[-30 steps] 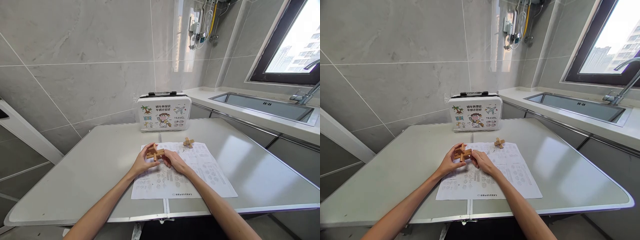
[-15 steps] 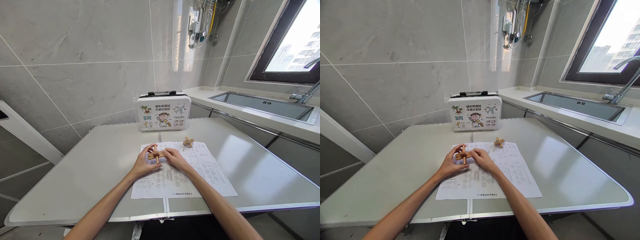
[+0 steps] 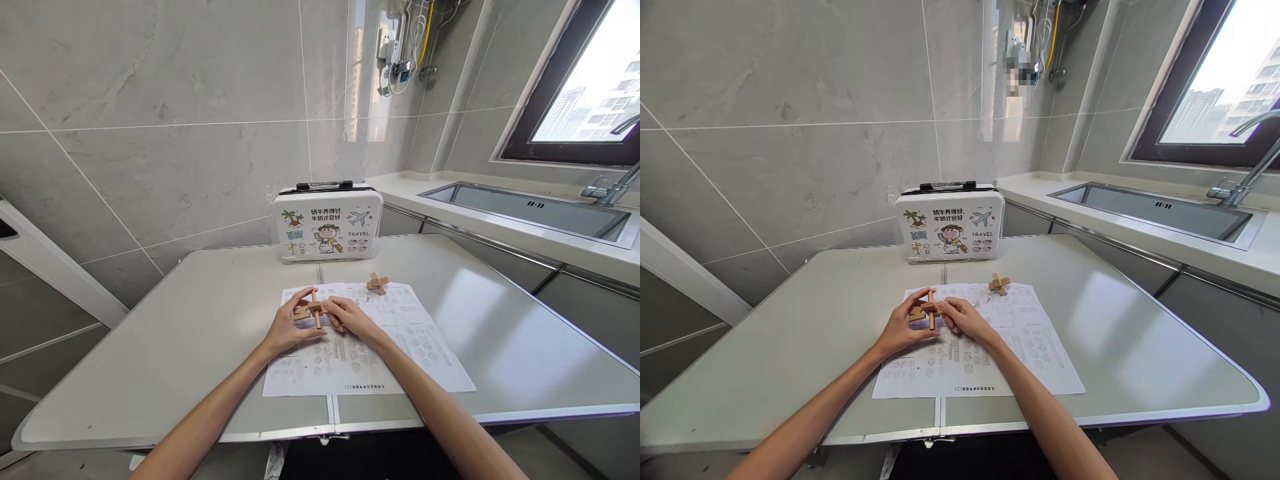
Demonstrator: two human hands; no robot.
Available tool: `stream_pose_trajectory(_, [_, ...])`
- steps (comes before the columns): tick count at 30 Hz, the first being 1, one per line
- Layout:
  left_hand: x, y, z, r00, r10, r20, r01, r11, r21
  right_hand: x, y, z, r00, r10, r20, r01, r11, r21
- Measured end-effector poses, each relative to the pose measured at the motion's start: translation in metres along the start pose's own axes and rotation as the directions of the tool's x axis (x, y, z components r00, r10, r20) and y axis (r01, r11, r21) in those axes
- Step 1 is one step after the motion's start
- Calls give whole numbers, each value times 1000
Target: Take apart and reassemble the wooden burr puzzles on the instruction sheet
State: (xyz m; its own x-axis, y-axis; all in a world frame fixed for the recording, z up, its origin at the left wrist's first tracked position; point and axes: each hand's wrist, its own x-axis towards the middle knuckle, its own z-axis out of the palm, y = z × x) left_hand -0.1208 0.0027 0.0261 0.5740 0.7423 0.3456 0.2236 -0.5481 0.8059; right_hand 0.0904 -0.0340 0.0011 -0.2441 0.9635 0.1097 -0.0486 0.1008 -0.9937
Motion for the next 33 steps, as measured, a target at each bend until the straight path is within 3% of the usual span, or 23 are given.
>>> stream_pose_trajectory(5, [-1,-1,1,998,67,5,-67,998,-4,-2,-7,2,1000,10,-5,-9,999,41])
stream_pose_trajectory(9, [-1,1,1,999,52,-1,-52,998,-42,-2,-6,2,999,29,-31,-26,997,74])
stream_pose_trajectory(14, [0,5,3,1000,-20,-7,19,991,-132,2,-1,0,983,50,-174,-24,989,148])
stream_pose_trajectory(19, [2,2,1,997,-74,-39,67,986,-155,7,4,-7,933,82,-350,2,972,233])
stream_pose_trajectory(26, [9,-21,-7,969,-184,-162,194,980,48,7,5,-12,887,133,-443,-11,964,267])
stream_pose_trajectory(33, [9,-28,-17,956,-180,-232,240,933,267,5,3,-10,897,148,-417,-29,961,277])
